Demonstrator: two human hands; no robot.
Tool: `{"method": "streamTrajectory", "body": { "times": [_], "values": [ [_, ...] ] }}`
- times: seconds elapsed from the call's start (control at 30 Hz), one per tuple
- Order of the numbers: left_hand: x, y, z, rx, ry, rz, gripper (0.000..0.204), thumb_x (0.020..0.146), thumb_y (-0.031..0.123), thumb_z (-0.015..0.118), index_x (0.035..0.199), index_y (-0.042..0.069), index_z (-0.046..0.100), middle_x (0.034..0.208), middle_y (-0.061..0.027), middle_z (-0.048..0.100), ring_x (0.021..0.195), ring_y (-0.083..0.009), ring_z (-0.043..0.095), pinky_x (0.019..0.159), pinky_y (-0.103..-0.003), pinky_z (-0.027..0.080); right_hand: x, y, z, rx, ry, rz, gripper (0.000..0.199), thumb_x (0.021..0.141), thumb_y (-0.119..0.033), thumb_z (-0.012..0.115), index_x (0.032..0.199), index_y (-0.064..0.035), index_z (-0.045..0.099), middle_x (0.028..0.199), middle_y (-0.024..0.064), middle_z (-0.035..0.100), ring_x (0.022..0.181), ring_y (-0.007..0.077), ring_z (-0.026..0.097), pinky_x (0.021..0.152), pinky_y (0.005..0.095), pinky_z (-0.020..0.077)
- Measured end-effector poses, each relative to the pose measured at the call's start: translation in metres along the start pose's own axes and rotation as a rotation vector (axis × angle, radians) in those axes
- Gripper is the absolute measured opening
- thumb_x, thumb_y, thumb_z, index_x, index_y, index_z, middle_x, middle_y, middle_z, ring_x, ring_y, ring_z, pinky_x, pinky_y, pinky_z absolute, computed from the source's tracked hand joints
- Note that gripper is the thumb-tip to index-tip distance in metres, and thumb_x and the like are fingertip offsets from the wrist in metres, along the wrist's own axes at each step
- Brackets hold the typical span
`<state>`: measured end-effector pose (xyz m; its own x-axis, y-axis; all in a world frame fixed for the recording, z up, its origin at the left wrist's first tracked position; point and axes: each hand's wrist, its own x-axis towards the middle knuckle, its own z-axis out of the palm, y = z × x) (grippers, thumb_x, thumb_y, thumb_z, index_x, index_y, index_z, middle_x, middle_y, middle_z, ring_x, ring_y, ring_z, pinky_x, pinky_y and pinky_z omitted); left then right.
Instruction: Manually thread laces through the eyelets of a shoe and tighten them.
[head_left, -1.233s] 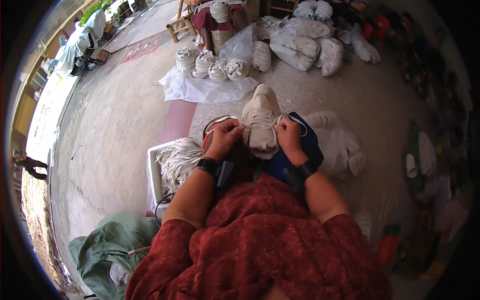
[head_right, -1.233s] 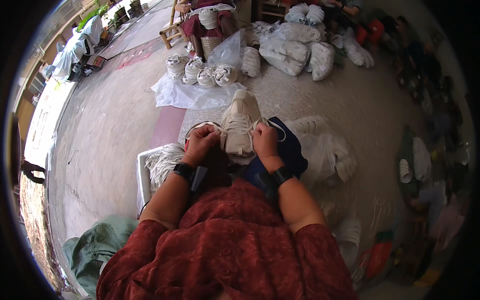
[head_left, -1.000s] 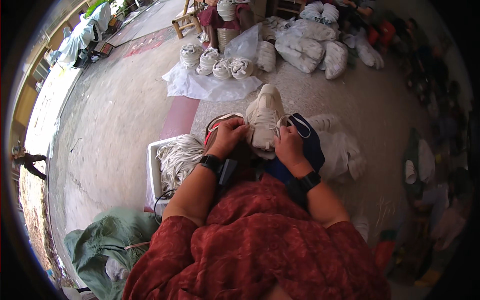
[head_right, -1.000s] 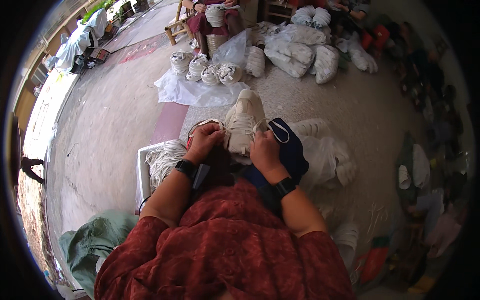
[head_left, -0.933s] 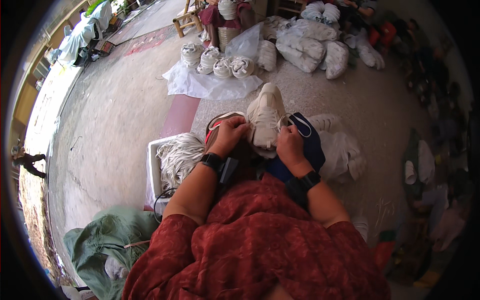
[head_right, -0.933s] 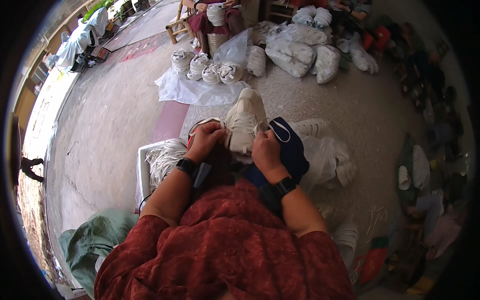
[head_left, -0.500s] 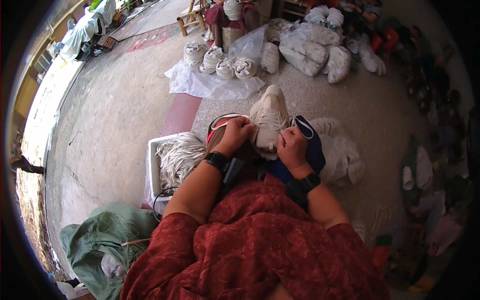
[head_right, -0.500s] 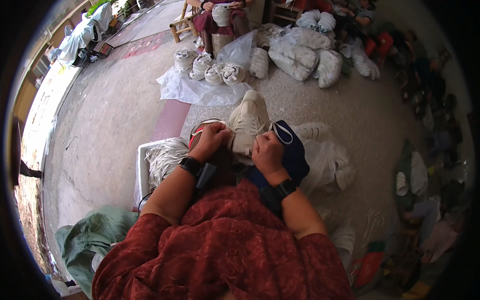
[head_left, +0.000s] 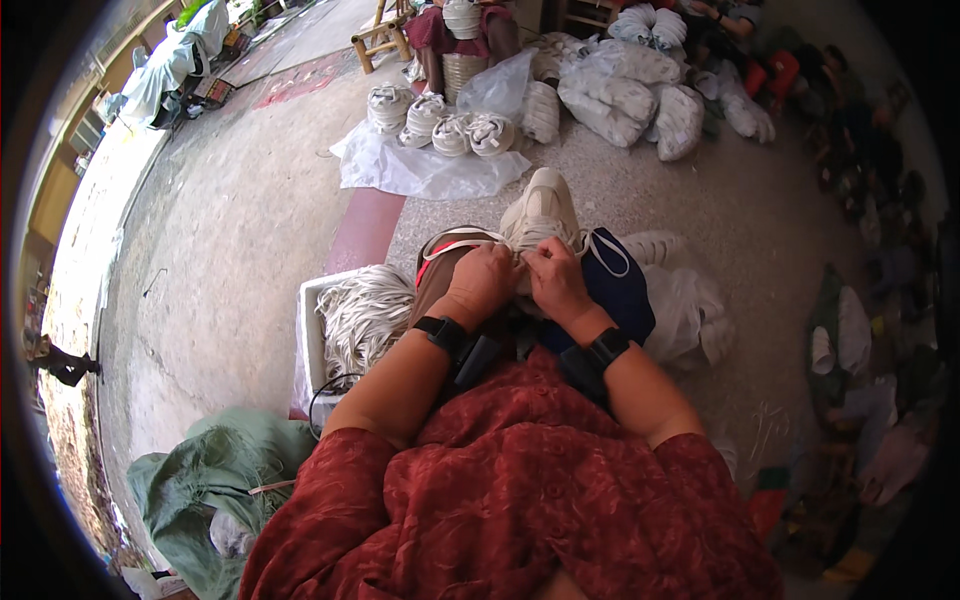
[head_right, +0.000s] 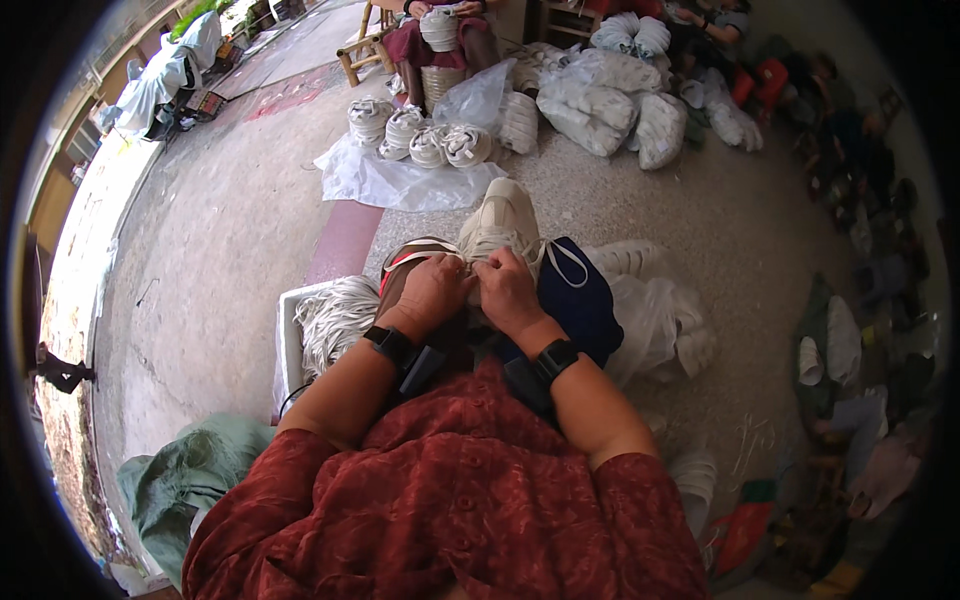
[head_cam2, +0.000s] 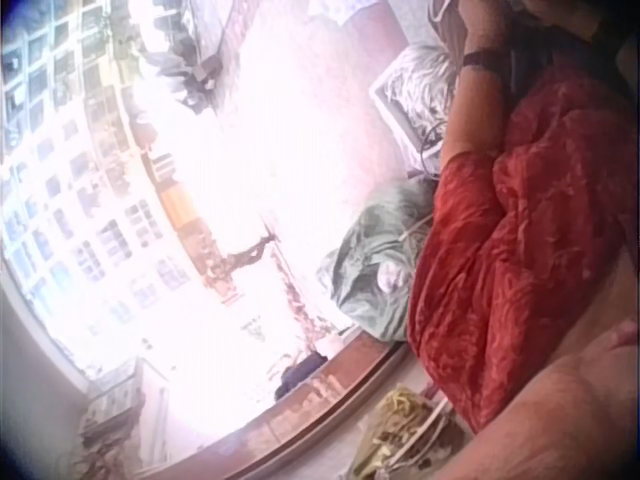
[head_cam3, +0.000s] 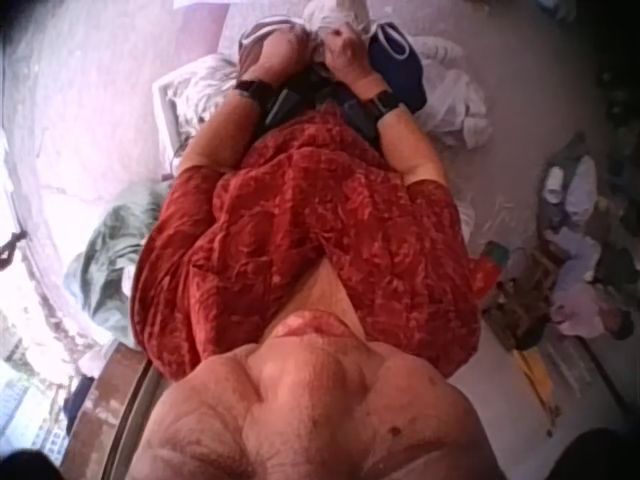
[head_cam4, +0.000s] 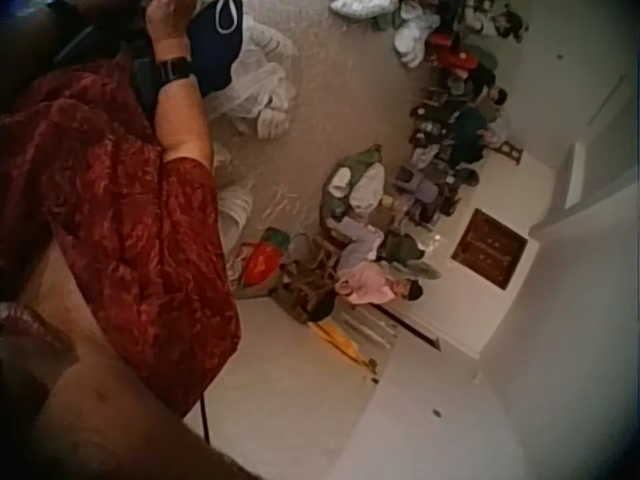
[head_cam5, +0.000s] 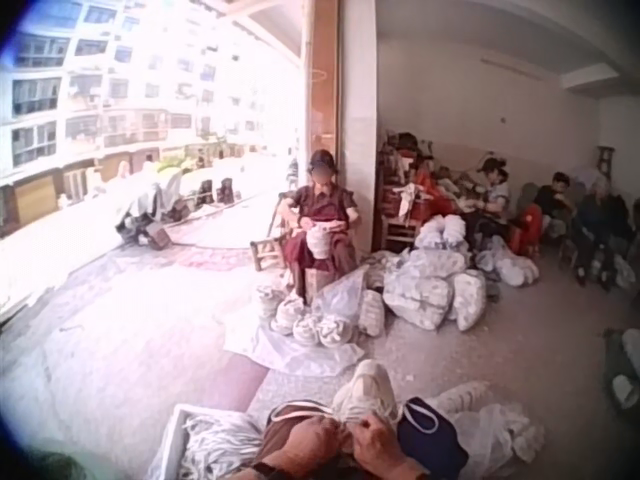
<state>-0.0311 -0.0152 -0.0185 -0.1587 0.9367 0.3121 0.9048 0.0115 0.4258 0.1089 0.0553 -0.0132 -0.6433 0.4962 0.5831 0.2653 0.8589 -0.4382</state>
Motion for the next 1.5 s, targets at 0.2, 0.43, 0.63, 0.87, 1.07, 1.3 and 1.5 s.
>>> {"method": "streamTrajectory", "body": {
  "times": [0.2,0.43,0.63,0.87,1.07,1.3,1.5],
  "values": [
    [0.002,0.009,-0.002,0.092,-0.134,-0.056,0.016,0.077,0.014,0.053,0.085,0.0,0.057,0.088,-0.0197,0.059,0.084,-0.0333,0.059,0.074,-0.04,0.049,0.003,-0.002,0.002,-0.091,-0.023,-0.01,0.004,0.071,-0.009,0.059,0.07,-0.0051,0.058,0.077,0.0102,0.053,0.075,0.0279,0.052,0.067,0.0389,0.0419],
    [0.006,-0.007,0.005,-0.233,0.008,-0.243,0.016,0.077,0.011,0.053,0.083,0.0,0.063,0.08,-0.0224,0.062,0.08,-0.0378,0.06,0.072,-0.044,0.048,0.015,-0.008,0.003,-0.275,-0.135,-0.093,0.006,0.072,-0.012,0.056,0.071,-0.0064,0.058,0.073,0.0098,0.056,0.075,0.0257,0.055,0.067,0.0386,0.0422],
    [0.007,-0.018,-0.001,-0.39,-0.047,-0.088,0.015,0.078,0.011,0.054,0.081,0.0,0.063,0.078,-0.0223,0.062,0.076,-0.0384,0.06,0.07,-0.044,0.047,0.022,-0.01,0.005,-0.389,-0.196,-0.126,0.008,0.073,-0.009,0.052,0.075,-0.0048,0.059,0.075,0.0122,0.056,0.075,0.025,0.056,0.065,0.0375,0.0447],
    [0.001,-0.012,-0.01,-0.508,0.041,-0.219,0.015,0.076,0.013,0.06,0.082,-0.001,0.062,0.074,-0.0193,0.062,0.071,-0.0334,0.062,0.066,-0.038,0.048,0.017,-0.027,-0.039,0.449,-0.186,-0.115,0.006,0.079,-0.007,0.055,0.075,-0.0017,0.056,0.087,0.0161,0.058,0.073,0.0192,0.054,0.071,0.0298,0.0451],
    [0.014,0.007,-0.01,-0.494,0.141,-0.008,0.012,0.074,0.014,0.066,0.078,0.004,0.064,0.073,-0.0117,0.062,0.067,-0.0278,0.061,0.061,-0.034,0.048,-0.019,0.001,-0.118,1.345,0.092,0.467,0.018,0.09,-0.014,0.051,0.077,-0.0027,0.054,0.09,0.0153,0.061,0.073,0.0144,0.052,0.073,0.0267,0.0439],
    [0.031,0.04,0.022,0.107,0.006,0.336,0.007,0.072,0.019,0.059,0.069,0.013,0.059,0.07,-0.0035,0.054,0.067,-0.0227,0.059,0.059,-0.036,0.049,-0.042,0.008,-0.101,1.348,0.11,0.505,0.016,0.089,-0.011,0.051,0.076,-0.0021,0.054,0.085,0.0122,0.062,0.074,0.0128,0.052,0.074,0.0265,0.0428],
    [0.035,0.049,0.027,0.166,-0.06,0.271,0.007,0.073,0.017,0.057,0.072,0.01,0.06,0.074,-0.0063,0.056,0.072,-0.0243,0.061,0.061,-0.037,0.049,-0.053,0.016,-0.097,1.28,0.107,0.542,0.018,0.089,-0.012,0.052,0.074,-0.0019,0.054,0.084,0.0119,0.062,0.074,0.0122,0.052,0.073,0.0261,0.0427]
  ]
}}
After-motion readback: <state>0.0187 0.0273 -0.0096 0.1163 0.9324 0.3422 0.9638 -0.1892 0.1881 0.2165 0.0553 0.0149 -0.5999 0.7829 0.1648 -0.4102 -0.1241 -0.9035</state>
